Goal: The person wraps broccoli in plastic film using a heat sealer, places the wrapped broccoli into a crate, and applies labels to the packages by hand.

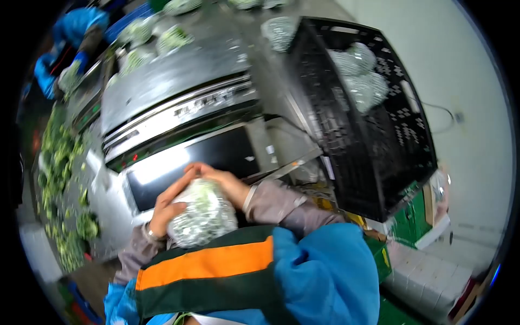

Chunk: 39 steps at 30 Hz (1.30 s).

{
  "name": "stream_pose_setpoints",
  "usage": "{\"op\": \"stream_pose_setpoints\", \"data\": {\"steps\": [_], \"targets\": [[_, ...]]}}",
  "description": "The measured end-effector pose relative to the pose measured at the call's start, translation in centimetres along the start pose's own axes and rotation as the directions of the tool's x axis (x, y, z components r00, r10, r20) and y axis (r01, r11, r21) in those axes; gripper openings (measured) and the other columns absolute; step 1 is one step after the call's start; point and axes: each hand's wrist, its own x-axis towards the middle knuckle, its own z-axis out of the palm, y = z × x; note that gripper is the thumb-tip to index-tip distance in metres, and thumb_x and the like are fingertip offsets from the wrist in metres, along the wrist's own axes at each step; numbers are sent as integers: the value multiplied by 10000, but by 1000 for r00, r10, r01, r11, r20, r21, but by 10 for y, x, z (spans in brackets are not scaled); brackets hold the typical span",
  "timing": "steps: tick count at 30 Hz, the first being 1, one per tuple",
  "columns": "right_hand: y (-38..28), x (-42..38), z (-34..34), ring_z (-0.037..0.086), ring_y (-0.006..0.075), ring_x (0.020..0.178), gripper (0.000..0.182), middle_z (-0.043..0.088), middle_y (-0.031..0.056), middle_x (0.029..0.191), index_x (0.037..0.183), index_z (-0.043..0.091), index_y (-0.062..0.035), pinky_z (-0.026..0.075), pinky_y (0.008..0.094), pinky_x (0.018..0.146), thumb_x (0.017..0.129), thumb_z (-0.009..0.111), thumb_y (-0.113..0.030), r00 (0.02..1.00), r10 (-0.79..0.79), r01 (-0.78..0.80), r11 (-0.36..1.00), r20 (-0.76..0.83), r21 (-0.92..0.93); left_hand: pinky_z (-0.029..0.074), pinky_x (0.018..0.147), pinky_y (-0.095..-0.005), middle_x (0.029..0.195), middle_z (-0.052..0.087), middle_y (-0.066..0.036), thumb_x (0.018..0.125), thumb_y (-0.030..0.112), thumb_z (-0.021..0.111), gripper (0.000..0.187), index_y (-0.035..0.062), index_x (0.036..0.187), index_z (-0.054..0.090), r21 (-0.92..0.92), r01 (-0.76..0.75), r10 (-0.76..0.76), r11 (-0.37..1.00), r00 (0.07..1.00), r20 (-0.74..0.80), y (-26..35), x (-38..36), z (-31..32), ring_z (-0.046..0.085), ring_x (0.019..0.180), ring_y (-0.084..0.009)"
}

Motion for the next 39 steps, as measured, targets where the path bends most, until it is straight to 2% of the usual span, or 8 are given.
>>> {"op": "stream_pose_setpoints", "data": {"steps": [6, 17, 21, 24, 26, 28, 32, 39], "targets": [[-33, -58, 41, 366, 196, 1220, 760, 384, 117, 1308, 1359, 269, -6, 295, 311, 1023, 773, 711, -204, 852, -515, 290, 321, 91, -901, 433, 946, -363, 1170, 560, -165, 819, 240, 404, 519, -39, 1256, 436, -569, 193, -248, 799, 969, -19, -4, 55, 12, 573, 1039, -265], [-274, -317, 11, 582, 248, 1018, 389, 609, 124, 1110, 1157, 536, 4, 446, 393, 921, 939, 398, -287, 394, -843, 568, 536, -365, -624, 466, 830, -315, 1161, 568, -149, 876, 244, 473, 464, 28, 1283, 418, -298, 250, -139, 921, 927, 348, 82, 132, 105, 610, 933, -233], [-258, -337, -76, 564, 260, 1060, 500, 589, 91, 1163, 1198, 536, -82, 442, 439, 930, 893, 403, -455, 513, -748, 272, 608, -422, -746, 482, 736, -266, 1002, 641, -101, 887, 184, 493, 289, 18, 1113, 561, -289, 398, -339, 871, 911, 234, 44, 125, 80, 625, 813, -161], [-236, -335, -188, 587, 240, 949, 429, 628, 54, 1039, 1071, 599, -92, 459, 395, 864, 854, 455, -433, 223, -458, 259, 879, -860, -401, 465, 689, -214, 980, 649, -60, 877, 167, 539, 237, 37, 1067, 593, -342, 396, -364, 852, 918, 155, 13, 120, 58, 616, 777, -109], [-240, -334, -238, 577, 229, 886, 313, 623, 60, 983, 1028, 590, -75, 455, 363, 814, 838, 500, -308, 181, -574, -249, 759, -799, -602, 467, 690, -213, 961, 653, -43, 887, 165, 529, 215, 48, 1050, 605, -324, 337, -345, 884, 938, 36, 2, 113, 41, 616, 765, -105], [-273, -344, -253, 567, 217, 824, 207, 618, 66, 927, 984, 580, -58, 451, 331, 765, 823, 545, -183, 269, -817, -847, 52, -510, -529, 472, 682, -215, 931, 655, -43, 893, 161, 520, 200, 47, 1023, 619, -292, 228, -280, 929, 948, -151, -5, 95, 19, 617, 749, -107], [-367, -276, -132, 530, 169, 889, 204, 570, 70, 936, 983, 551, 1, 428, 294, 817, 780, 538, 12, -18, -990, -647, -97, 142, -757, 489, 599, -254, 716, 636, -55, 848, 113, 549, 144, 1, 893, 628, 329, 6, 210, 944, 759, -617, -38, 50, -34, 611, 645, -120], [-299, 140, 97, 538, 90, 750, 229, 572, 1, 885, 1030, 580, -35, 438, 218, 646, 828, 618, -136, 832, -547, 66, -56, 86, -996, 447, 499, -392, 588, 545, -99, 738, 203, 607, 108, 116, 793, 570, 859, 254, 635, 444, 588, -502, -73, 26, -78, 574, 557, -281]]}}
